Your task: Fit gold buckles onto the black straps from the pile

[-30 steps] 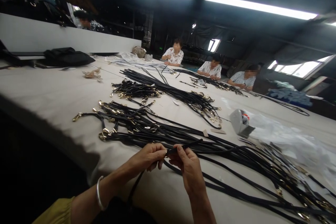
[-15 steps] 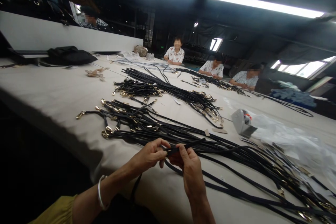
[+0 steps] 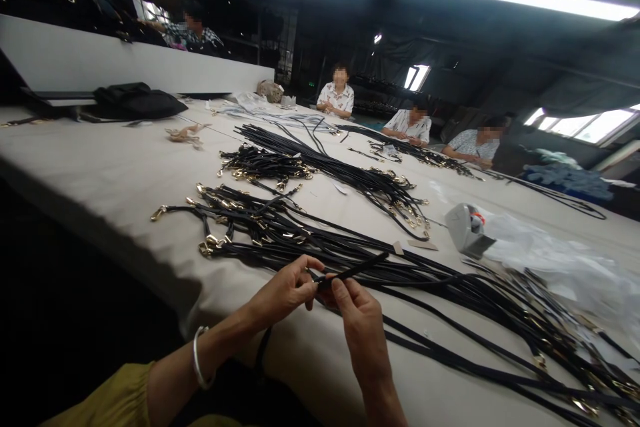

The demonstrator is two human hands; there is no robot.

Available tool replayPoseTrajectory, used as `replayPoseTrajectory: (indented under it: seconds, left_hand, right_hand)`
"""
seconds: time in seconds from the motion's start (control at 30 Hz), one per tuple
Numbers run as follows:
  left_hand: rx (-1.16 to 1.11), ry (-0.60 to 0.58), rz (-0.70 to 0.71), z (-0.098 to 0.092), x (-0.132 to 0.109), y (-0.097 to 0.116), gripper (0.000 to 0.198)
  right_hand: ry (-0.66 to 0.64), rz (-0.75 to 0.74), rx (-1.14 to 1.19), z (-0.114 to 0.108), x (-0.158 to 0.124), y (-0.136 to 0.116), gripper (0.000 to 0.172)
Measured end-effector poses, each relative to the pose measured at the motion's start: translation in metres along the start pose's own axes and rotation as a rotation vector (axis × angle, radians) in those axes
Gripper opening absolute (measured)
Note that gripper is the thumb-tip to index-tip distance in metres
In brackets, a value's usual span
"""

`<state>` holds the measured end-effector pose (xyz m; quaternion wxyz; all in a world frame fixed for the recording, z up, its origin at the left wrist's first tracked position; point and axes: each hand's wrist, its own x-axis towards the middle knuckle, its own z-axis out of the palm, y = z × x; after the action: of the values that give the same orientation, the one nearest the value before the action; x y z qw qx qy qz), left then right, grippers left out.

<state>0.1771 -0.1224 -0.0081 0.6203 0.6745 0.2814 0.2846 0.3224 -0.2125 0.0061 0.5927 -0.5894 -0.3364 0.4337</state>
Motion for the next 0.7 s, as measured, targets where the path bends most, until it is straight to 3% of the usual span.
replayPoseTrajectory:
  seconds: [0.1,0.33,0.53,0.7]
  left_hand:
    - [0.007,0.020,0.009,0.000,0.001,0.000,0.031]
    - [-0.193,-0.147,-0.049,0.004,0.005,0.006,0.038]
    - [-0.276,-0.159,-0.073,0.005,0.009,0.006,0.038]
    - [-0.341,-0.198,-0.138,-0.001,0.007,0.008,0.040]
  right_hand:
    - [-0.035,-0.051,-0.037,0.001,-0.004,-0.004,0.041]
    - [-0.063,0.031,0.202,0.005,0.008,0.004,0.027]
    - [-0.096,-0.022,0.125,0.015,0.011,0.016,0.045]
    - [-0.119,0.085,0.059,0.024,0.012,0.018,0.057]
